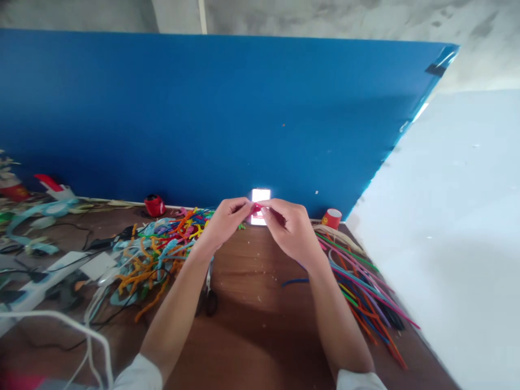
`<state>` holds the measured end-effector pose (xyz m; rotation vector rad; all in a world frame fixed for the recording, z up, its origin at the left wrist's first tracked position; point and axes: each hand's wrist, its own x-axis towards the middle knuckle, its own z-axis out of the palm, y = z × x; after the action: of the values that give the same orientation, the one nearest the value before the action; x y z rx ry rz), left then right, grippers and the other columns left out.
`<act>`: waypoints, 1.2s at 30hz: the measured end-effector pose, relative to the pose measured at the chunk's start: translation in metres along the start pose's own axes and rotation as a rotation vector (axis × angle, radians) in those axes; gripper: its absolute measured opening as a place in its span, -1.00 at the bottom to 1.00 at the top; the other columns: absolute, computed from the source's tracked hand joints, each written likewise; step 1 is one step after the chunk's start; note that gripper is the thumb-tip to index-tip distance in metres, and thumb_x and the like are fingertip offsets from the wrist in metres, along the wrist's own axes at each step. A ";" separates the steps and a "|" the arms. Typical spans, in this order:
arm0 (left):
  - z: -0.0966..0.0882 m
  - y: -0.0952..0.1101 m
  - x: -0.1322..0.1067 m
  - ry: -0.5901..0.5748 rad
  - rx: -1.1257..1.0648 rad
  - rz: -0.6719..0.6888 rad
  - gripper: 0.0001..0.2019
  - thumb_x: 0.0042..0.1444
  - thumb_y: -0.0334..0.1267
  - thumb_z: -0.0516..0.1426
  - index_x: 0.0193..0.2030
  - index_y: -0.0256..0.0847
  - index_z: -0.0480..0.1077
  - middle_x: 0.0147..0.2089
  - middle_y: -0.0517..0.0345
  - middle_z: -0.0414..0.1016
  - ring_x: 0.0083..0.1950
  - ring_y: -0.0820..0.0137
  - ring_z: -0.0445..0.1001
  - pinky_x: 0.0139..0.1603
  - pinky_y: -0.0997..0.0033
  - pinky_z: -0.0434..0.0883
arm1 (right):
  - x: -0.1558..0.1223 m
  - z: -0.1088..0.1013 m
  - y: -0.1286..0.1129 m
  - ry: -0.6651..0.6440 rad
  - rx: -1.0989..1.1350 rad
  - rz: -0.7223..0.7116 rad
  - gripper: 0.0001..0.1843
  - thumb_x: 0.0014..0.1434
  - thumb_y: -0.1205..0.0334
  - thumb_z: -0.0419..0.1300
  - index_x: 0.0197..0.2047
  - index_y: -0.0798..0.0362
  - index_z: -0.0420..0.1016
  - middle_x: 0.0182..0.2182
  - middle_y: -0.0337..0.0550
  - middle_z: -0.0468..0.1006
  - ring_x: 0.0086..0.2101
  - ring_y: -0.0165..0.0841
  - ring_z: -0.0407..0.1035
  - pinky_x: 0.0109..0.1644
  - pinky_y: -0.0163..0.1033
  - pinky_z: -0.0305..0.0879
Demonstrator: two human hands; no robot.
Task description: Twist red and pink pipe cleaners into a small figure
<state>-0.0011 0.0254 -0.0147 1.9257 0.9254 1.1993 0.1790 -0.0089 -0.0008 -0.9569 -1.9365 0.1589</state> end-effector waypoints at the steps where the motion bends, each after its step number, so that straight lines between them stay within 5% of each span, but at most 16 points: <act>1: 0.001 0.000 0.000 0.030 -0.027 0.003 -0.63 0.30 -0.07 -0.01 -0.48 -0.24 0.27 -0.53 0.28 0.14 -0.49 0.53 0.06 -0.45 0.42 0.00 | -0.001 0.003 -0.001 0.025 -0.020 -0.025 -0.72 0.32 0.22 0.10 0.00 0.00 0.60 -0.16 -0.11 0.66 -0.19 -0.28 0.53 -0.13 -0.22 0.38; 7: 0.008 0.003 0.001 0.141 -0.284 -0.050 -0.63 0.26 -0.04 0.07 -0.47 -0.24 0.26 -0.55 0.30 0.10 -0.52 0.57 0.03 -0.50 0.47 -0.02 | -0.003 0.017 -0.004 0.125 -0.164 -0.165 -0.68 0.31 0.32 0.09 0.08 0.01 0.53 -0.14 -0.07 0.66 -0.21 -0.29 0.55 -0.15 -0.23 0.40; 13: 0.010 0.006 0.000 0.123 -0.652 -0.137 -0.68 0.18 -0.06 0.14 -0.45 -0.21 0.23 -0.56 0.33 0.09 -0.59 0.60 -0.01 -0.58 0.50 -0.13 | -0.004 0.019 -0.003 0.148 -0.177 -0.222 -0.80 0.28 0.34 0.13 -0.07 0.03 0.54 -0.30 -0.12 0.66 -0.37 -0.36 0.50 -0.29 -0.27 0.34; 20: 0.006 0.010 0.000 0.074 -0.775 -0.188 -0.71 0.13 -0.11 0.17 -0.46 -0.22 0.23 -0.56 0.34 0.05 -0.60 0.61 -0.03 -0.60 0.52 -0.17 | -0.002 0.014 0.001 0.106 -0.118 -0.193 -0.89 0.28 0.31 0.17 -0.19 0.03 0.53 -0.43 -0.23 0.58 -0.47 -0.45 0.38 -0.35 -0.31 0.24; 25: 0.004 0.008 0.001 -0.029 -0.705 -0.142 -0.67 0.17 -0.06 0.14 -0.48 -0.23 0.23 -0.59 0.33 0.09 -0.60 0.60 -0.01 -0.59 0.52 -0.12 | 0.001 0.008 0.004 0.029 -0.053 -0.147 -0.87 0.29 0.28 0.16 -0.31 0.04 0.49 -0.51 -0.30 0.47 -0.51 -0.48 0.27 -0.37 -0.32 0.18; 36: -0.001 0.017 -0.006 -0.009 -0.328 0.022 -0.61 0.28 0.03 0.06 -0.45 -0.22 0.24 -0.53 0.28 0.18 -0.53 0.56 0.07 -0.51 0.48 0.00 | 0.004 -0.002 0.004 0.043 -0.044 0.005 -0.78 0.27 0.14 0.18 -0.36 0.06 0.50 -0.57 -0.28 0.43 -0.54 -0.46 0.21 -0.43 -0.29 0.12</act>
<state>-0.0005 0.0118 -0.0027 1.6804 0.6569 1.2672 0.1818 -0.0040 0.0014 -0.9867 -1.9046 0.0984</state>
